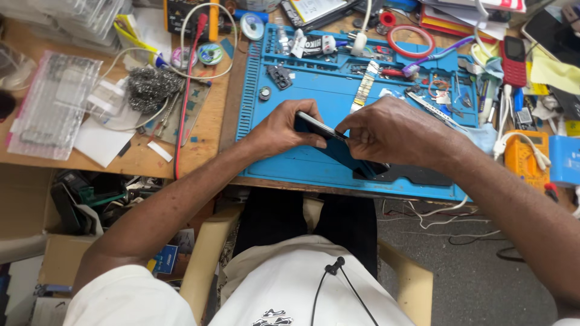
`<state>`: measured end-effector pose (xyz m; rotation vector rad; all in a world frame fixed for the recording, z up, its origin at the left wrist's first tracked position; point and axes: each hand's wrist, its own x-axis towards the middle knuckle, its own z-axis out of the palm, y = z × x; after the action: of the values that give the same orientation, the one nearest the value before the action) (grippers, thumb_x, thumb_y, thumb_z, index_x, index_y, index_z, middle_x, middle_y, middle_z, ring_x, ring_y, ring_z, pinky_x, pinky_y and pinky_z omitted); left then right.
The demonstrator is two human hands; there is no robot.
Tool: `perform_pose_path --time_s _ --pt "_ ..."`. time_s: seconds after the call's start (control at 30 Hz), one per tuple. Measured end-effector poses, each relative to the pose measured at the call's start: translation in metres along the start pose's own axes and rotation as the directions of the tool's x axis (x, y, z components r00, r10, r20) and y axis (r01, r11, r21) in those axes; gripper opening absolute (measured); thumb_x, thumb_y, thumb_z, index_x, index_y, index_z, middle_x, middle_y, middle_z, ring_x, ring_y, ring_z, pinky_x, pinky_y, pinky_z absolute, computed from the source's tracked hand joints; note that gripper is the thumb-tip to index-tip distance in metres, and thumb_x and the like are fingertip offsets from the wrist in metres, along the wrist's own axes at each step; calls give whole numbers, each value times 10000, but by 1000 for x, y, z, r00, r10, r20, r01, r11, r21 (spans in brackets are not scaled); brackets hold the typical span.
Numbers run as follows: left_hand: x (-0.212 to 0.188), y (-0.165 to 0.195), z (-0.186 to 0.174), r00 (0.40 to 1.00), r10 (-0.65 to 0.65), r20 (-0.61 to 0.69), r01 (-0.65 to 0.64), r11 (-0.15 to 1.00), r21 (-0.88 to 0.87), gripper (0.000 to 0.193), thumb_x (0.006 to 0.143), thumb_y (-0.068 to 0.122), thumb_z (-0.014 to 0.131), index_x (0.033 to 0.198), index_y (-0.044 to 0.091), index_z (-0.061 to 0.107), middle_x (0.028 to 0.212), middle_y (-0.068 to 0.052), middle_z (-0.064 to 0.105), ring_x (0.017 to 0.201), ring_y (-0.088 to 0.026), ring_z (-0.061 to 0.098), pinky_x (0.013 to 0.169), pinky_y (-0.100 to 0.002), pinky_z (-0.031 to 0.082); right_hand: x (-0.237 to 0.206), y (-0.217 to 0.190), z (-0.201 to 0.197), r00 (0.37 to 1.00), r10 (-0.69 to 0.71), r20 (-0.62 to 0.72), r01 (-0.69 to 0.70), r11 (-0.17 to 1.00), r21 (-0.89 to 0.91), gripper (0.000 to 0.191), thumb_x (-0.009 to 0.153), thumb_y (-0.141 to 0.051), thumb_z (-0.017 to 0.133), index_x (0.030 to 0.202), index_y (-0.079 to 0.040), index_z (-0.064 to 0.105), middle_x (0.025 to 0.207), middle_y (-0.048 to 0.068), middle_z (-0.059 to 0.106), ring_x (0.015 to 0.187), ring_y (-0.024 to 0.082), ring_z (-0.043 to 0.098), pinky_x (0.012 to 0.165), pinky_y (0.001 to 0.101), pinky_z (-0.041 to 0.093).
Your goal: The person disassembles a smartphone at a repair workbench, prying off the back cover and removing the frame. They disconnect and handle the internal battery, plug a charging cable into the phone to test it, and use a pry tool to work the battery loose from the casing.
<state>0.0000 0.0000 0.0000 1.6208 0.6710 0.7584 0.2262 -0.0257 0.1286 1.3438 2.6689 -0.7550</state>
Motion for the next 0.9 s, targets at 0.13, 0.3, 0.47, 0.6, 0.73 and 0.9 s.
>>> perform_pose_path --time_s 0.13,0.3,0.47,0.6,0.73,0.9 --pt "1 -4 -9 1000 5 -10 -5 1000 17 294 788 121 911 915 59 654 827 25 679 805 -50 628 699 -254 522 20 -14 -4 995 -59 -81 54 997 -61 264 776 -169 766 1025 -85 783 623 128 702 565 292 700 562 428 541" --pt "2 -5 -14 992 128 -17 -126 988 85 382 768 144 930 1025 30 672 946 -14 711 944 -113 654 854 -311 550 48 -28 -4 986 -108 -124 89 984 -152 217 762 -281 805 810 -71 775 616 132 690 560 339 666 566 457 523" --pt "-2 -4 -19 997 10 -78 0 992 127 519 728 155 935 1152 22 667 1081 -42 751 1073 -169 706 975 -359 558 82 -35 -5 990 -65 -123 36 973 -228 252 796 -285 783 705 -53 753 576 163 659 531 359 656 559 463 530" --pt "-5 -8 -24 1000 12 -9 -13 1000 -6 462 749 128 912 1140 33 685 1062 -31 775 1060 -150 730 959 -318 590 100 -37 4 989 -76 -126 40 961 -273 321 915 -297 728 722 -40 749 597 164 671 543 339 671 565 455 547" --pt "-3 -12 -31 1000 1 -15 -3 994 -108 368 770 85 901 1051 44 666 961 -1 727 953 -93 680 854 -274 579 68 -2 -11 964 -18 -265 79 973 219 295 956 -350 652 1024 -92 776 742 59 755 672 156 773 614 358 618" --pt "6 -1 -44 996 90 -3 -90 993 -78 330 793 30 920 990 51 657 893 12 656 889 -77 614 806 -278 534 -13 42 4 971 237 0 -211 865 455 406 830 -342 742 1183 -145 782 1038 43 821 1011 166 751 860 324 555"
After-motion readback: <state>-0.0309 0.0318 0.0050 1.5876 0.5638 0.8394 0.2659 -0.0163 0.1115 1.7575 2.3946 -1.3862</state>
